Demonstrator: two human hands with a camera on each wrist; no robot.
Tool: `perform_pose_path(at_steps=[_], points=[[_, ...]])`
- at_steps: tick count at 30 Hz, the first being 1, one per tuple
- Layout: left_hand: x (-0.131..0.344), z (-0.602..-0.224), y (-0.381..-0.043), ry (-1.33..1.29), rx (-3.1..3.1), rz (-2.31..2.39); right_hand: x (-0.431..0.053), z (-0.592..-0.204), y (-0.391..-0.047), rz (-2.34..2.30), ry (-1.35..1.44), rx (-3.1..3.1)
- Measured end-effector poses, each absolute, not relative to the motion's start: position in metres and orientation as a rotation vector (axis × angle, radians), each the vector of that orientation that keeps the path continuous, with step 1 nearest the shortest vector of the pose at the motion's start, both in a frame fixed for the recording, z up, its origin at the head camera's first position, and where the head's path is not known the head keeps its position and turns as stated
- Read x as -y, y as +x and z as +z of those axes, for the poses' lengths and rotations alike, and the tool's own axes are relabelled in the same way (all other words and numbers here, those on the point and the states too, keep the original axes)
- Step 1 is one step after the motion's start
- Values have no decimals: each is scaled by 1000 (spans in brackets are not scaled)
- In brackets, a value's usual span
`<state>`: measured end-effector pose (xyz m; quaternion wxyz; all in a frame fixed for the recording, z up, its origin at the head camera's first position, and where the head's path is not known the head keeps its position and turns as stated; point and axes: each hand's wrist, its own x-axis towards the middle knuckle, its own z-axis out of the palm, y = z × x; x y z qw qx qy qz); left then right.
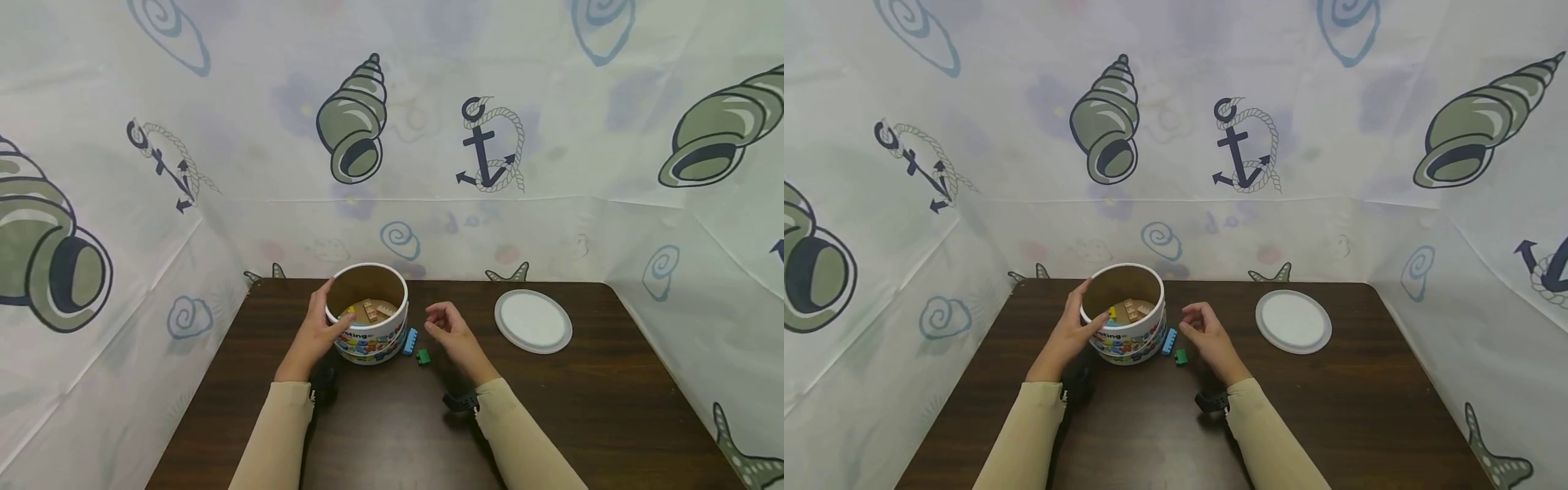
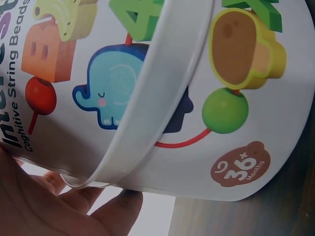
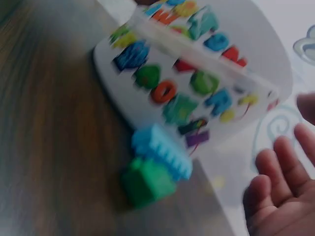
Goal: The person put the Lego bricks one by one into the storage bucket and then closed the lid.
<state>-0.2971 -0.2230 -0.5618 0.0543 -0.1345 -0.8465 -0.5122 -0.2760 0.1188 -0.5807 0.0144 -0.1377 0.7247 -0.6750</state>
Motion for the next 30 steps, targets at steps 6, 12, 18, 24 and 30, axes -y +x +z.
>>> perform_pose_path(at_steps=[6,12,18,24,30], points=[[225,-562,-295,-410,2570,-1543,-132,-608,-272,-1988,-437,-2212],[224,-560,-296,-398,2570,-1544,-148,-634,-274,-2244,-392,-1916],[223,-561,-298,-406,2577,-1530,-148,-631,-273,-2108,-340,-2009],[222,-562,-298,-408,2578,-1530,-143,-630,-271,-1808,-380,-2264],[222,-563,-298,-414,2575,-1522,-141,-629,-272,-1723,-499,-2341]])
